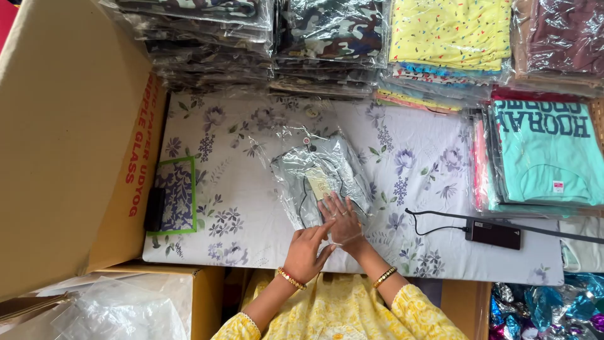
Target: The person folds shirts on a padded table, smoothing each garment flat and folding the sleeves and body into a compact square. Each folded shirt is wrapped in a clear plastic bag and placed on a stack of finished packages.
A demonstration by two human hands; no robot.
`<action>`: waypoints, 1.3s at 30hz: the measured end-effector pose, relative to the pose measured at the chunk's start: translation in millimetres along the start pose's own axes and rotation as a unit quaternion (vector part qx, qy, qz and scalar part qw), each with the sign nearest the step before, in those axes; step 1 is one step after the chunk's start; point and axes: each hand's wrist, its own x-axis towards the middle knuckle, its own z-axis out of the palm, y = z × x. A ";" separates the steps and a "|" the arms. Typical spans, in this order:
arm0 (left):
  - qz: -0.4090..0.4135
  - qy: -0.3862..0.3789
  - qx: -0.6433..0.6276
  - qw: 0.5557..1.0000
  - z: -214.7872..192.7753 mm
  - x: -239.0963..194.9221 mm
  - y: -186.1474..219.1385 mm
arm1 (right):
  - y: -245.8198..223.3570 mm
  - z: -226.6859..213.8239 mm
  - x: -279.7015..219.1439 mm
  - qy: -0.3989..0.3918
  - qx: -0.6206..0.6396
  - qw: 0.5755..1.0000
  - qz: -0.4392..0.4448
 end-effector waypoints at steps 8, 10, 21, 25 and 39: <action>-0.024 -0.013 0.025 0.999 -3.4 1.3 -11.5 | 45.3 12.9 29.7 0.081 0.118 0.976 0.166; -0.034 -0.012 0.026 0.999 -2.7 -1.0 -13.5 | 51.7 19.3 36.7 0.094 0.130 0.981 0.108; -0.116 0.086 0.006 0.989 10.5 -12.3 -42.3 | 34.0 33.6 35.3 0.045 0.061 0.993 0.093; -0.213 0.169 -0.083 0.959 48.1 -28.3 -96.1 | -5.5 1.8 30.1 -0.073 0.026 0.995 0.056; -0.330 0.166 -0.404 0.837 110.3 -38.5 -154.7 | -8.6 -2.8 47.9 -0.036 0.035 0.999 0.003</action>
